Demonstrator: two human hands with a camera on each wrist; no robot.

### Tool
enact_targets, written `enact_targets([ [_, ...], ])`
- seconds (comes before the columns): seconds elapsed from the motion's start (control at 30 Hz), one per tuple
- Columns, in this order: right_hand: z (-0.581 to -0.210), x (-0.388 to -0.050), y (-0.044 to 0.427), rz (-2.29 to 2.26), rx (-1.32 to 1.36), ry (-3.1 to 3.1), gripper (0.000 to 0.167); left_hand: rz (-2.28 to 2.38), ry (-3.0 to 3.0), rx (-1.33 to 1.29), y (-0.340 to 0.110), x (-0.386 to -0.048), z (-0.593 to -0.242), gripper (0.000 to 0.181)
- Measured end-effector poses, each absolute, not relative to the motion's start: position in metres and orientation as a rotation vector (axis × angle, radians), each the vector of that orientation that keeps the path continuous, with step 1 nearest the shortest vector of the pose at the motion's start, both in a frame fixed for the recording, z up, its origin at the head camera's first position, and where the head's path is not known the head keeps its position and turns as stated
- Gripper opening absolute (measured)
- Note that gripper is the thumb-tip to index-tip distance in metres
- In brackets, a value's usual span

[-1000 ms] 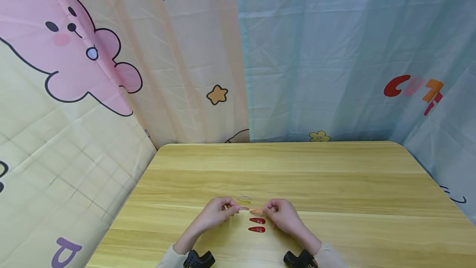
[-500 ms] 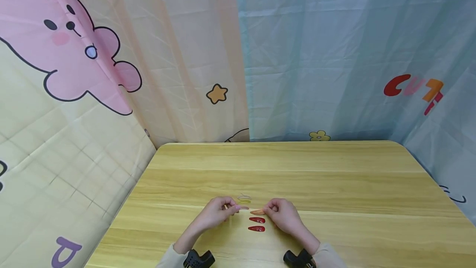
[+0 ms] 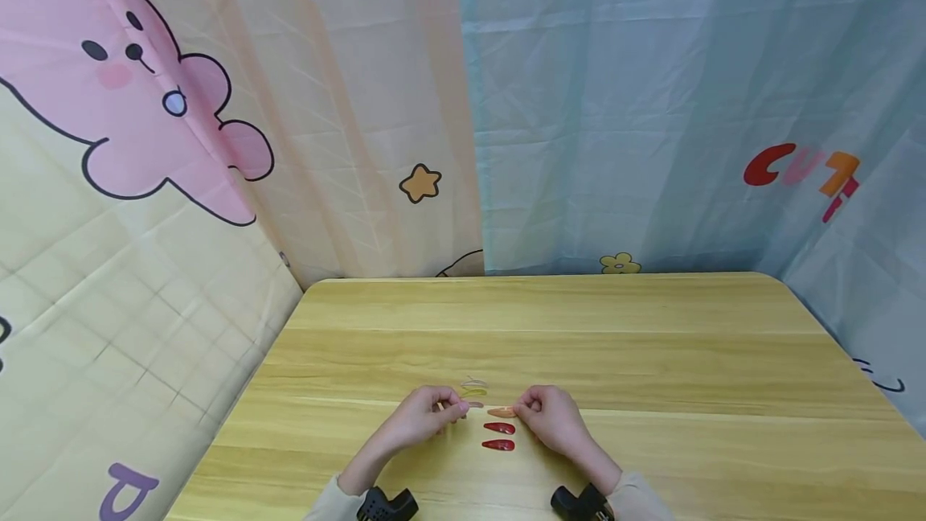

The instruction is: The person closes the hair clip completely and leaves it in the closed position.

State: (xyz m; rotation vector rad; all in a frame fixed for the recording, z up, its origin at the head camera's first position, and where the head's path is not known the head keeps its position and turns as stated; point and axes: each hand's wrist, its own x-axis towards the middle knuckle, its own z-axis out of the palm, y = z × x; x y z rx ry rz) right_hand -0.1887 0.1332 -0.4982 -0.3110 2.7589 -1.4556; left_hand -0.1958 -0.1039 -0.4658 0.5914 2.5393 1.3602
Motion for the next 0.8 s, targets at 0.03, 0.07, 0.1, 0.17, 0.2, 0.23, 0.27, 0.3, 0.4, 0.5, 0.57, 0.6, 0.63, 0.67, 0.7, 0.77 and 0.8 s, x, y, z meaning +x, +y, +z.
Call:
enact_targets([
  [0.03, -0.4986, -0.1888, 0.1332, -1.449, -0.309, 2.767, 0.008, 1.360, 2.532, 0.584, -0.1037, -0.1954, -0.4662, 0.021],
  [0.07, -0.4990, -0.1889, 0.1333, -1.449, -0.307, 2.768, 0.008, 1.358, 2.530, 0.581, -0.1035, -0.1953, -0.4666, 0.021],
  [0.1, -0.4994, -0.1890, 0.1336, -1.451, -0.314, 2.766, 0.008, 1.358, 2.527, 0.581, -0.1034, -0.1951, -0.4670, 0.021],
  [0.17, -0.5000, -0.1893, 0.1341, -1.459, -0.321, 2.757, 0.009, 1.358, 2.527, 0.582, -0.1033, -0.1948, -0.4672, 0.022],
  [0.2, -0.5004, -0.1895, 0.1345, -1.462, -0.327, 2.747, 0.009, 1.359, 2.526, 0.585, -0.1034, -0.1947, -0.4672, 0.022],
  [0.23, -0.5008, -0.1898, 0.1349, -1.467, -0.330, 2.743, 0.009, 1.359, 2.526, 0.590, -0.1035, -0.1948, -0.4672, 0.022],
  [0.27, -0.5012, -0.1900, 0.1352, -1.471, -0.337, 2.736, 0.010, 1.360, 2.525, 0.596, -0.1036, -0.1948, -0.4671, 0.022],
  [0.3, -0.5014, -0.1902, 0.1356, -1.471, -0.345, 2.734, 0.010, 1.360, 2.523, 0.601, -0.1037, -0.1948, -0.4671, 0.022],
  [0.4, -0.5020, -0.1911, 0.1369, -1.449, -0.367, 2.741, 0.010, 1.360, 2.517, 0.610, -0.1038, -0.1948, -0.4667, 0.023],
  [0.5, -0.5019, -0.1919, 0.1382, -1.434, -0.393, 2.732, 0.009, 1.363, 2.510, 0.613, -0.1037, -0.1946, -0.4664, 0.024],
  [0.57, -0.5016, -0.1923, 0.1390, -1.433, -0.404, 2.714, 0.009, 1.362, 2.508, 0.611, -0.1037, -0.1942, -0.4662, 0.024],
  [0.6, -0.5016, -0.1926, 0.1394, -1.434, -0.409, 2.706, 0.009, 1.362, 2.508, 0.608, -0.1037, -0.1939, -0.4660, 0.024],
  [0.63, -0.5017, -0.1929, 0.1398, -1.436, -0.412, 2.697, 0.009, 1.361, 2.509, 0.605, -0.1036, -0.1938, -0.4658, 0.024],
  [0.67, -0.5018, -0.1931, 0.1403, -1.437, -0.418, 2.692, 0.009, 1.360, 2.510, 0.602, -0.1036, -0.1936, -0.4655, 0.024],
  [0.7, -0.5018, -0.1932, 0.1409, -1.434, -0.429, 2.692, 0.009, 1.358, 2.510, 0.600, -0.1035, -0.1934, -0.4651, 0.024],
  [0.77, -0.5024, -0.1942, 0.1419, -1.409, -0.459, 2.705, 0.008, 1.354, 2.511, 0.593, -0.1035, -0.1931, -0.4645, 0.024],
  [0.8, -0.5024, -0.1946, 0.1424, -1.396, -0.474, 2.712, 0.007, 1.354, 2.510, 0.590, -0.1035, -0.1930, -0.4641, 0.024],
])
